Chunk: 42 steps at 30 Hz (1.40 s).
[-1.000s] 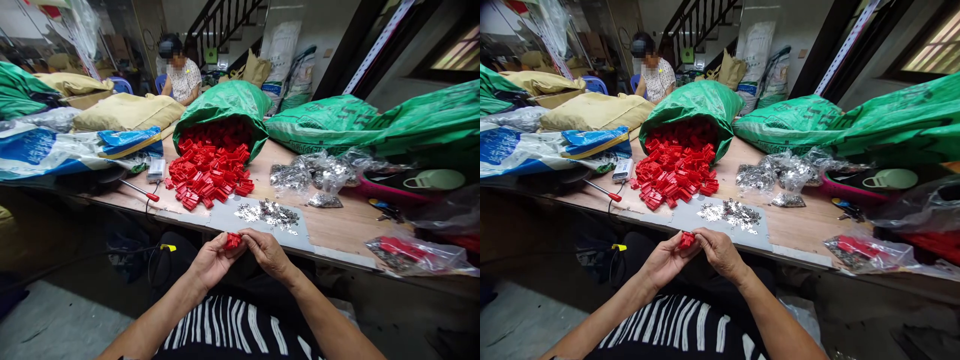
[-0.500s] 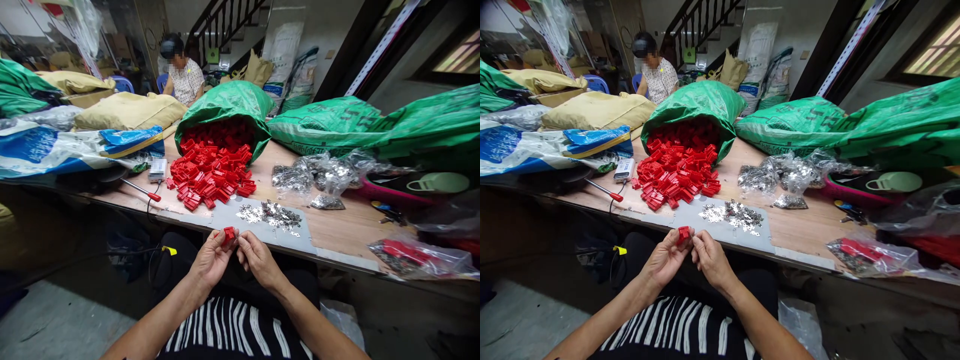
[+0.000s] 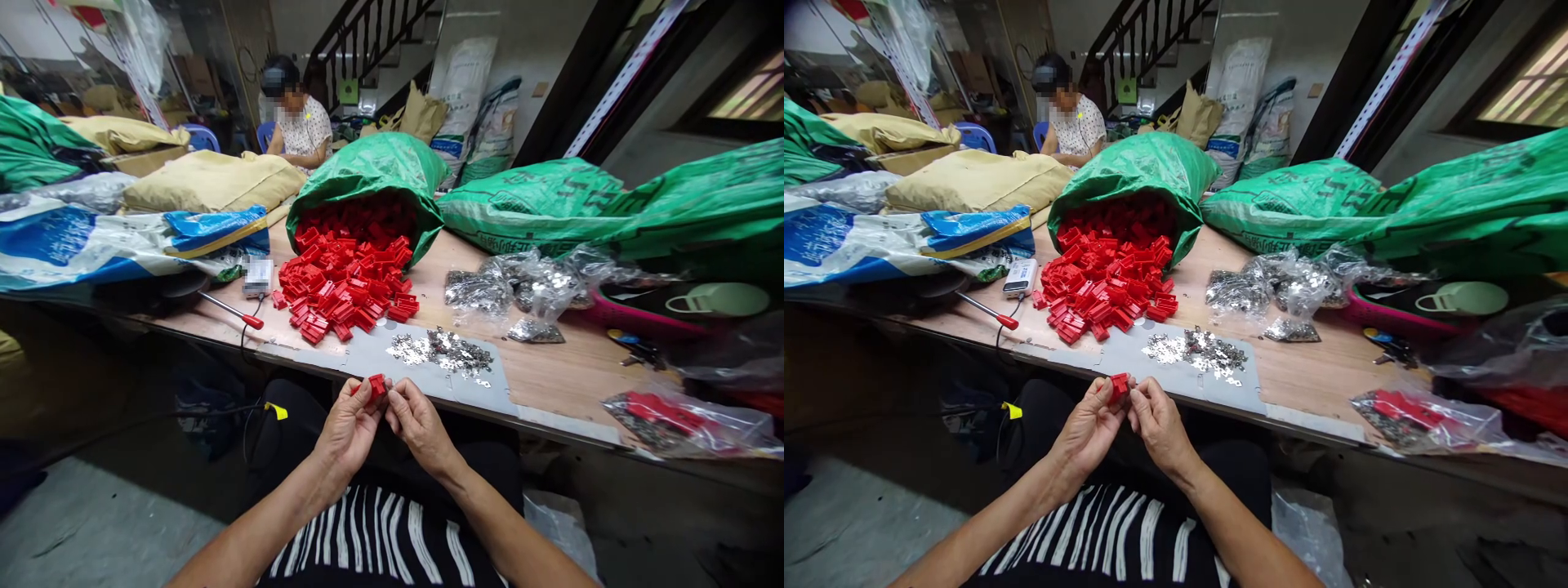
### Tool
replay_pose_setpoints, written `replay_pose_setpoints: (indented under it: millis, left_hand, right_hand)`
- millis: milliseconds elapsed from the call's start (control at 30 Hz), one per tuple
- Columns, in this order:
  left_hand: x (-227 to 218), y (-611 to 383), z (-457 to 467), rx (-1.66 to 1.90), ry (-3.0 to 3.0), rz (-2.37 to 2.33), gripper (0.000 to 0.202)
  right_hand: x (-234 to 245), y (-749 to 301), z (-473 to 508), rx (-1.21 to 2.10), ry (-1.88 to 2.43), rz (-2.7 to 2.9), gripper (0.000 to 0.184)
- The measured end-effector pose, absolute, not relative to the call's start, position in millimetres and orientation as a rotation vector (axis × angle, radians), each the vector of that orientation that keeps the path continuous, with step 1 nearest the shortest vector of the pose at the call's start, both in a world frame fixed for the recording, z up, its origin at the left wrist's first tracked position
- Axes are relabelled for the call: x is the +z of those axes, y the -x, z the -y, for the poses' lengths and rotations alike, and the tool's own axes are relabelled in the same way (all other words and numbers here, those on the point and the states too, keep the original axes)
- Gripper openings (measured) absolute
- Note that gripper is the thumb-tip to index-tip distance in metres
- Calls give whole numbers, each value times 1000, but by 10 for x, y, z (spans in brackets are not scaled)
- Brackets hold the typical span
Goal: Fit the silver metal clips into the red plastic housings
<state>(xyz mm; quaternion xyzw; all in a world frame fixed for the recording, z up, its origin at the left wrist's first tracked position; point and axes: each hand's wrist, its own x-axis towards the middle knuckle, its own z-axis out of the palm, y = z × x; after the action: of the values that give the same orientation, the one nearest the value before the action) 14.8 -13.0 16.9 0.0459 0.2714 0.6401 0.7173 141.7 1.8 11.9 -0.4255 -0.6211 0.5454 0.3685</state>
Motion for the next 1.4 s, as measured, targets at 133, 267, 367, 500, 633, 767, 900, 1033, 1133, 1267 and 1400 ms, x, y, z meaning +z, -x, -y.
replay_pose_setpoints:
  millis: [133,267,367,500,633,767,900,1033,1133,1267,1400]
  left_hand:
    - [150,-164,131,1414,-125,-629,33]
    - [167,-134,111,1409,-255,-664,35]
    - [202,-82,100,1510,-498,-793,28]
    - [224,-30,122,1579,-799,-983,39]
    - [206,-30,161,1578,-892,-1055,51]
    - [188,-21,184,1549,-984,-1128,47]
    - [180,12,191,1484,-1244,-1254,37]
    - [170,29,191,1452,-1311,-1301,35]
    - [166,31,188,1450,-1271,-1289,35]
    - [151,40,188,1454,-1300,-1296,35]
    - [53,56,203,1328,-1443,-1255,35]
  right_hand:
    - [95,-1428,-13,1454,1074,1551,34]
    - [100,-1444,-17,1564,1062,1460,35]
    - [109,-1492,-31,1579,1056,1425,35]
    - [137,-1585,-66,1555,1102,1423,36]
    - [155,-1648,-107,1544,1112,1463,37]
    - [131,-1685,-135,1499,1137,1563,35]
    - [149,-1714,-140,1375,1151,1745,29]
    - [249,-1716,-128,1273,1145,1906,22]
    - [307,-1706,-114,1237,1149,1967,20]
    - [311,-1712,-122,1216,1172,2024,18]
    - [302,-1755,-228,1133,1218,2053,17]
